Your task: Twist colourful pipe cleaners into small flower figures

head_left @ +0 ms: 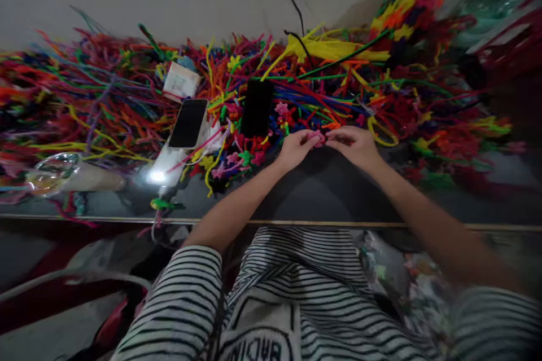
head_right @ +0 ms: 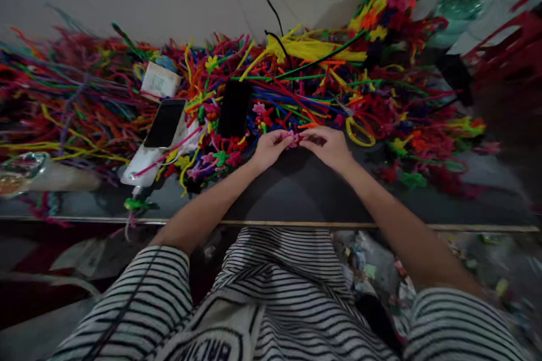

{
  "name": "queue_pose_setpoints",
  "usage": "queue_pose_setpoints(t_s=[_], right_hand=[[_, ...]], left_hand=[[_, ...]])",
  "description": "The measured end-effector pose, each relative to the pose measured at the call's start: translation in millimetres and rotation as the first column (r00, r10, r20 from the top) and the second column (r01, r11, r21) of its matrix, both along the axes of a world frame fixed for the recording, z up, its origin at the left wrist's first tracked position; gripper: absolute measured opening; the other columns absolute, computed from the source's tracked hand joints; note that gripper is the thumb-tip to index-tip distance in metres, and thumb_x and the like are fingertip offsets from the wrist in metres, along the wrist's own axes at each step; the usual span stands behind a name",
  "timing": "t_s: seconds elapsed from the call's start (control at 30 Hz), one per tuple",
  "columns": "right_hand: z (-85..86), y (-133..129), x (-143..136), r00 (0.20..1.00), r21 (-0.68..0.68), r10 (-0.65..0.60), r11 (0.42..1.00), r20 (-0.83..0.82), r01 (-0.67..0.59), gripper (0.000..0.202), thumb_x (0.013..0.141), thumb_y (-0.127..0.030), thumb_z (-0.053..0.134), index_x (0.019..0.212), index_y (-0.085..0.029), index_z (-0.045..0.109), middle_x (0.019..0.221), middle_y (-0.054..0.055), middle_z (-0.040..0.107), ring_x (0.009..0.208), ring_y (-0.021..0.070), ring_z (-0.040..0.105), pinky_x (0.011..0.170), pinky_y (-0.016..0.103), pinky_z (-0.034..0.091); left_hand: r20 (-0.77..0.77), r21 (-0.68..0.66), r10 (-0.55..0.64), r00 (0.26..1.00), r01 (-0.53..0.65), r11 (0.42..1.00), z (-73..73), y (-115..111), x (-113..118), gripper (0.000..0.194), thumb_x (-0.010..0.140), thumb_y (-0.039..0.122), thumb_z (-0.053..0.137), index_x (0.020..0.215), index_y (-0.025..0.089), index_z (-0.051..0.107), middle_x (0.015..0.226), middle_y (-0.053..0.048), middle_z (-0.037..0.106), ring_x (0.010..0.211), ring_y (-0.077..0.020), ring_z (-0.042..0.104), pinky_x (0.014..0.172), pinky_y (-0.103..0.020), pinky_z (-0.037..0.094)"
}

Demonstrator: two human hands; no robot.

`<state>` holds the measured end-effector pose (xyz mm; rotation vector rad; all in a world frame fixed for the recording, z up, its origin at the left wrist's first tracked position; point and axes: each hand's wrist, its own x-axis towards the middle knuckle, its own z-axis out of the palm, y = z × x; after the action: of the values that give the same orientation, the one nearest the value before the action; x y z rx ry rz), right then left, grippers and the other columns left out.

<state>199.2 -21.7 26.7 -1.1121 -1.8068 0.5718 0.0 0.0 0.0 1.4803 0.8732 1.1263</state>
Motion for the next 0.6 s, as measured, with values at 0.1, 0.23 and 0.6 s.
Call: queue_pose_setpoints(t_s=[0.1, 0.23, 0.6], right_hand=[[-9.5, 10, -11, 0.999, 0.067, -0.016, 0.998, -0.051, 0.019, 0.009, 0.079, -0.034, 0.08, 0.082, -0.026, 0.082, 0.085, 0.003, 0.079, 0.078, 0.0199, 0.074, 0.073, 0.034, 0.058], [-14.0, 11, -18, 0.993, 0.085, -0.07, 0.993, -0.092, 0.077, 0.011, 0.079, -0.036, 0.081, 0.085, -0.027, 0.082, 0.083, 0.002, 0.079, 0.074, 0.0191, 0.073, 0.067, 0.034, 0.058], [-13.8, 10, -19, 0.991, 0.096, -0.031, 0.994, -0.128, 0.043, 0.002, 0.078, -0.028, 0.082, 0.078, -0.026, 0.081, 0.079, 0.0, 0.079, 0.071, 0.0182, 0.073, 0.065, 0.034, 0.058]], left_hand=[[0.026, -0.027, 0.007, 1.0, -0.006, 1.0, -3.3, 3, 1, 0.042, 0.083, 0.057, 0.07, 0.086, 0.015, 0.072, 0.078, -0.005, 0.075, 0.071, -0.0109, 0.067, 0.07, -0.024, 0.051], [0.038, -0.027, -0.003, 0.999, 0.004, 1.0, -7.6, 5, 2, 0.045, 0.083, 0.06, 0.069, 0.085, 0.015, 0.07, 0.077, -0.005, 0.074, 0.069, -0.0108, 0.067, 0.069, -0.024, 0.052], [-0.084, -0.011, 0.018, 0.996, -0.019, 1.0, -2.2, 3, 0, 0.038, 0.085, 0.051, 0.07, 0.082, 0.014, 0.074, 0.076, -0.006, 0.076, 0.067, -0.0105, 0.065, 0.07, -0.025, 0.052]])
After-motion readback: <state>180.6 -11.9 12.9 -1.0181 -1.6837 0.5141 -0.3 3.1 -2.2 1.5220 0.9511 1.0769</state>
